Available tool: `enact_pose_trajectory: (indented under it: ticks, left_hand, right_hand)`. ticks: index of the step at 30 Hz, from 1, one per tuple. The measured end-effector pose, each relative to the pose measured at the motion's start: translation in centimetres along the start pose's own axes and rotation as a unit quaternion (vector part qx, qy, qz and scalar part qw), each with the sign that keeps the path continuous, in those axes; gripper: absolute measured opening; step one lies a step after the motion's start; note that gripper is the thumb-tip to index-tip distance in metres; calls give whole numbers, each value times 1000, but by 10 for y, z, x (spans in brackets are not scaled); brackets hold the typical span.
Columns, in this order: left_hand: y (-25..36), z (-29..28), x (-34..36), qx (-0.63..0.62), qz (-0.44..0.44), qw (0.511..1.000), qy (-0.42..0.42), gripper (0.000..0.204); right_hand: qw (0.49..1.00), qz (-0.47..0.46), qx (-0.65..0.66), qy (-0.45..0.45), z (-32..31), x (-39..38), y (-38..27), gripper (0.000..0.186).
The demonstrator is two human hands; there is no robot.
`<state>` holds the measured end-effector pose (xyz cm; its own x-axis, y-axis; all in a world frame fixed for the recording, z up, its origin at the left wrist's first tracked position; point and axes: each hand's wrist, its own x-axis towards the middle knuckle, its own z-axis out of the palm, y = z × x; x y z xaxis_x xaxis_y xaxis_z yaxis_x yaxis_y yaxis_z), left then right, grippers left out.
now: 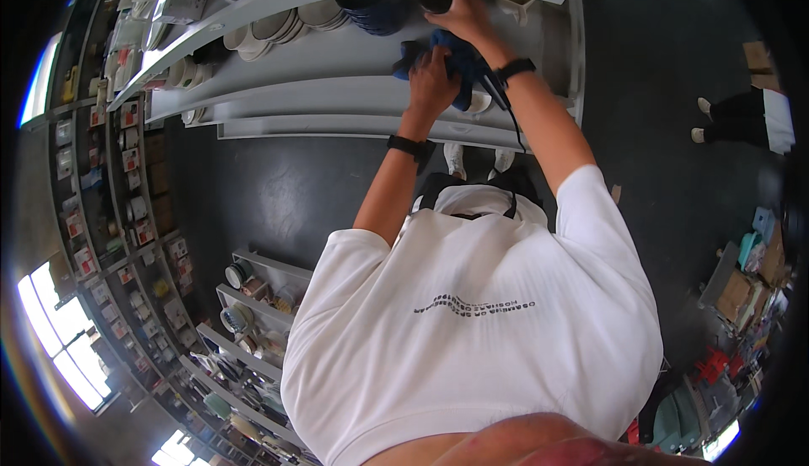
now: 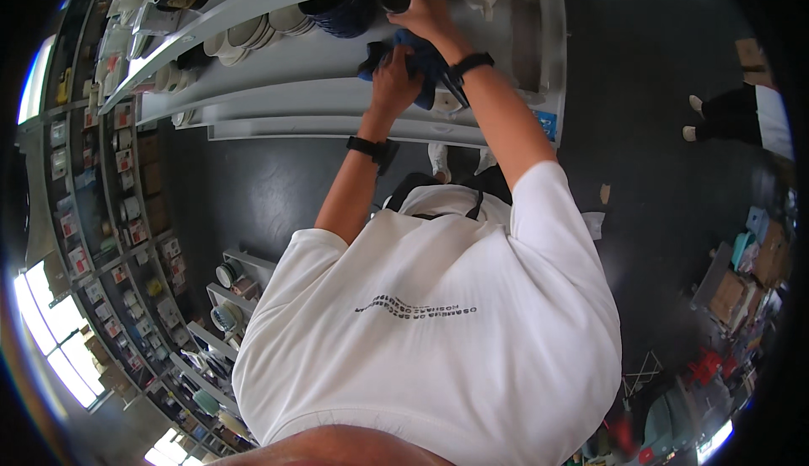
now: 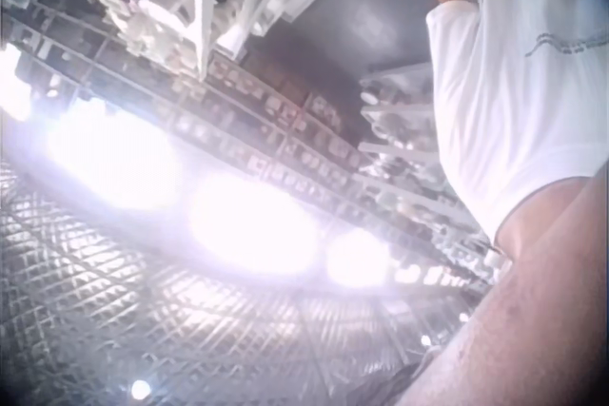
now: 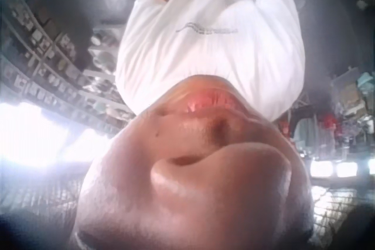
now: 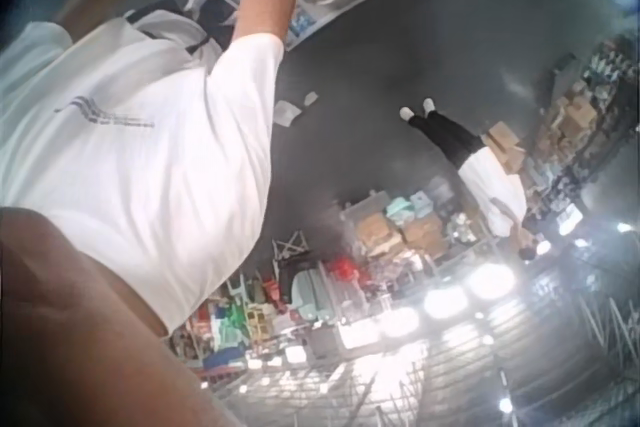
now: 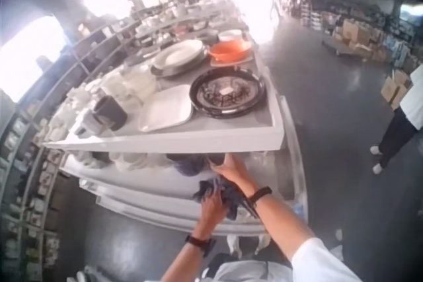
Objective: The person wipes ceramic plates, bowls, and a mug with a blue cloth while standing at a storage shelf.
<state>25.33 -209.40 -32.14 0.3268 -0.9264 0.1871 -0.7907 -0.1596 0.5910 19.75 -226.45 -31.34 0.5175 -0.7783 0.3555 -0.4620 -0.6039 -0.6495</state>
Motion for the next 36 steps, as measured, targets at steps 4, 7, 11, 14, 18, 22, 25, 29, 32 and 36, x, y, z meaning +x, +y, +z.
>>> enact_pose_trajectory:
  ticks: [4, 7, 11, 14, 18, 22, 25, 29, 32, 36]
  left_hand:
    - [1, 8, 0, 36, 9, 999, 25, 35]
    - [-8, 14, 5, 44, 26, 998, 19, 39]
    - [5, 6, 38, 131, 73, 987, 61, 43]
    - [2, 16, 71, 154, 93, 980, 88, 45]
    - [3, 31, 94, 240, -22, 970, -16, 57]
    - [1, 39, 98, 364, -52, 924, -107, 59]
    - [-2, 29, 114, 313, -99, 925, -193, 60]
    - [-4, 14, 100, 302, -62, 929, -206, 61]
    - [0, 11, 83, 344, -63, 918, -188, 49]
    - [24, -22, 59, 261, -19, 941, -213, 37]
  right_hand:
    - [989, -36, 74, 122, -54, -46, -13, 88]
    - [987, -19, 83, 136, -105, -96, -26, 90]
    - [982, 80, 85, 148, -158, -155, -33, 87]
    - [977, 109, 97, 155, -181, -185, -31, 87]
    - [972, 164, 95, 140, -193, -209, -26, 87]
    - [969, 176, 116, 127, -191, -215, -27, 86]
    - [972, 168, 114, 121, -186, -212, -29, 86]
    - [967, 182, 137, 115, -179, -214, -29, 88]
    - [975, 159, 112, 106, -174, -214, -26, 88]
    - [973, 152, 128, 115, -177, -210, -25, 86]
